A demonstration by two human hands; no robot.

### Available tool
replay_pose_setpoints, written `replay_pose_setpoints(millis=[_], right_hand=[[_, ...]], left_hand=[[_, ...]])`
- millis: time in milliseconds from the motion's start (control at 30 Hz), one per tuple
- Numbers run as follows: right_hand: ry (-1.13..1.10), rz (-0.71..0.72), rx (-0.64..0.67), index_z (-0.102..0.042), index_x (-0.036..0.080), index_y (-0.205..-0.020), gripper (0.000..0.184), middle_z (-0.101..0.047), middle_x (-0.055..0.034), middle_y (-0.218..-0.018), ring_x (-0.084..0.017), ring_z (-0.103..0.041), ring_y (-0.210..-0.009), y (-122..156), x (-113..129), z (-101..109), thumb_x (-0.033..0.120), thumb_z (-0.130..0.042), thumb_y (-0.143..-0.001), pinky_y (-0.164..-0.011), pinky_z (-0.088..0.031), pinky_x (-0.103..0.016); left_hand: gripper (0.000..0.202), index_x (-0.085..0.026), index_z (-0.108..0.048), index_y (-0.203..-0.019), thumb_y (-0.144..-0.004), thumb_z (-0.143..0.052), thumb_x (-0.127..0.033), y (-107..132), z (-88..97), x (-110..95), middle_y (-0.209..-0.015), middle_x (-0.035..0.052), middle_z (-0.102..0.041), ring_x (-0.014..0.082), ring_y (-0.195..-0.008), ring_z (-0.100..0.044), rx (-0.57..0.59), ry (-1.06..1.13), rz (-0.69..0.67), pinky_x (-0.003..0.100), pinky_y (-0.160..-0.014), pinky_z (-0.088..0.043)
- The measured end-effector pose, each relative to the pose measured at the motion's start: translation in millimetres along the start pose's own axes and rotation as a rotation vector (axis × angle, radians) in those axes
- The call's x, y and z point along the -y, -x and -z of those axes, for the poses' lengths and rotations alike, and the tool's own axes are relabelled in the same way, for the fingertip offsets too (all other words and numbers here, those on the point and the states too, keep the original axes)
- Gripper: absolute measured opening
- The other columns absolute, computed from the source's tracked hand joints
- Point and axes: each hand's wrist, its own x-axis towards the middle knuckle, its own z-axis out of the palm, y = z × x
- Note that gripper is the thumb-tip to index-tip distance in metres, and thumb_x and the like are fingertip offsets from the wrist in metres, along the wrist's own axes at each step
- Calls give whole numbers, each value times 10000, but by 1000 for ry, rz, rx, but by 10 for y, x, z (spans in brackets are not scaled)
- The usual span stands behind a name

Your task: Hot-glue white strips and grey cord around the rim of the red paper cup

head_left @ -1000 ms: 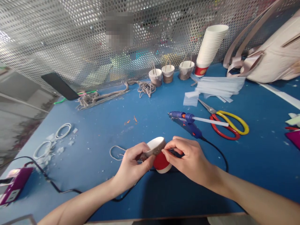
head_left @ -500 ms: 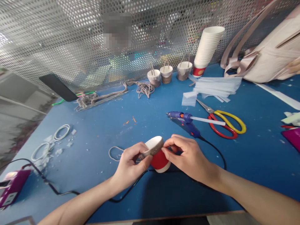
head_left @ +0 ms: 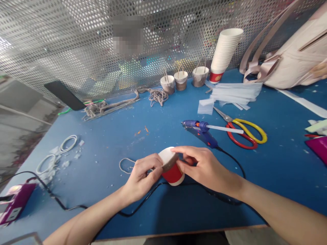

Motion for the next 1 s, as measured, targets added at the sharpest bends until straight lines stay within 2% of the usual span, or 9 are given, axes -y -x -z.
replay_pose_setpoints(millis=[100,200,367,467,533,633,767,867,1000], right_hand=[[33,53,9,-645,185,-1011,209,-576,28,-669,-79,-470,-551,-9,4,26,183,-549,-825,-513,-365,-194],[72,95,0,-635,178,-990,176,-589,24,-677,-82,-480,-558,-12,6,35,186,-565,-829,-528,-367,-200],[140,151,-43,-616,178,-982,146,-612,12,-706,-86,-504,-564,12,43,3,175,-559,-848,-534,-370,-205],[196,208,-70,-607,188,-974,127,-627,6,-711,-94,-530,-578,45,78,-29,178,-550,-861,-561,-387,-214],[237,249,-84,-598,193,-972,116,-635,2,-713,-105,-555,-599,69,95,-49,187,-539,-872,-589,-403,-228],[270,291,-105,-588,188,-964,102,-646,-7,-724,-119,-585,-626,93,108,-71,199,-533,-879,-616,-423,-246],[282,305,-123,-576,172,-1016,152,-653,-23,-745,-138,-598,-654,92,124,-65,222,-517,-885,-634,-439,-263],[219,269,-111,-531,167,-1089,211,-641,-15,-736,-129,-585,-645,82,132,-49,208,-470,-891,-628,-444,-252],[194,243,-133,-536,178,-962,104,-620,-15,-733,-117,-569,-630,77,109,-52,168,-485,-872,-602,-424,-234]], left_hand=[[328,-160,-584,-671,-910,-413,-304,-9,32,26,-638,47,-576,145,-629,-533,41,-23,-39,266,-593,-446],[269,-152,-637,-816,-907,-403,-246,-17,83,16,-768,70,-633,149,-680,-577,61,-62,5,269,-644,-472],[320,-204,-620,-1076,-887,-377,-118,-7,142,-143,-922,53,-670,95,-588,-574,62,-163,99,211,-541,-458],[326,-185,-630,-1054,-859,-393,-78,7,110,-264,-966,82,-667,114,-667,-596,10,-216,-5,218,-563,-469],[281,-171,-637,-1021,-837,-445,-80,14,67,-316,-919,83,-664,108,-638,-574,-6,-246,-20,213,-541,-462],[198,-175,-649,-955,-805,-534,-117,22,6,-330,-768,37,-638,85,-550,-502,-16,-301,10,194,-485,-420],[104,-169,-648,-813,-791,-553,-133,29,-28,-282,-630,-12,-567,69,-501,-457,-82,-334,54,185,-475,-389],[85,-156,-607,-716,-774,-546,-142,20,-26,-263,-589,-21,-556,57,-449,-426,-166,-328,138,179,-428,-350],[78,-150,-584,-715,-779,-547,-174,8,-15,-254,-606,-13,-574,63,-454,-462,-206,-258,202,189,-433,-365]])
